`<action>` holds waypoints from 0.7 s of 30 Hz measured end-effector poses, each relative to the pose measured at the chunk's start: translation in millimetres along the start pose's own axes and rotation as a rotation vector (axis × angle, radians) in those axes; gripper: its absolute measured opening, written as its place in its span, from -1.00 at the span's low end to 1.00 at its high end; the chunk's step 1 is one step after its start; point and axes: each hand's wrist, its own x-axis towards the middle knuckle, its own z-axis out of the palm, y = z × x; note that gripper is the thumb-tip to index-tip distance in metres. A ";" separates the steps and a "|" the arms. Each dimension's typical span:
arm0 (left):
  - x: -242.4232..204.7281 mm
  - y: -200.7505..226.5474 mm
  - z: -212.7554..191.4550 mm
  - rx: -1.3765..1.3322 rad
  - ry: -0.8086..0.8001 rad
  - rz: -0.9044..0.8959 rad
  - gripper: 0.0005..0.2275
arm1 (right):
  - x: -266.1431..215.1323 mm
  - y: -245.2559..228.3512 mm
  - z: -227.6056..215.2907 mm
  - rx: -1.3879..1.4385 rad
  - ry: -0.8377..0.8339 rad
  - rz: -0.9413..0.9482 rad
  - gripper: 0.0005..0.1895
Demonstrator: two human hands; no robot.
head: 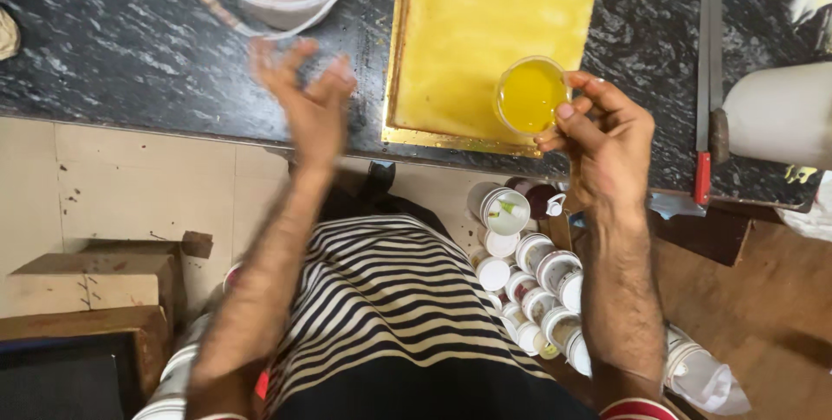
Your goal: The person pours a yellow liquid onto a rectangular board and spreads it with their hand. They then scoop a white paste from a bucket and spread it over the board with a spatula. Finally, they place another board on top and press it down.
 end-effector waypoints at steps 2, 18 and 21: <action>-34.6 -25.1 10.0 0.643 -0.366 0.029 0.00 | -0.8 -1.3 0.7 -0.032 -0.015 -0.018 -0.68; -41.2 -73.6 34.3 0.992 -0.529 0.298 0.25 | -6.2 -19.3 18.8 -0.105 -0.082 -0.043 -0.67; -32.4 -69.1 37.3 1.031 -0.566 0.222 0.25 | 6.5 -22.2 24.5 -0.118 -0.126 -0.089 -0.69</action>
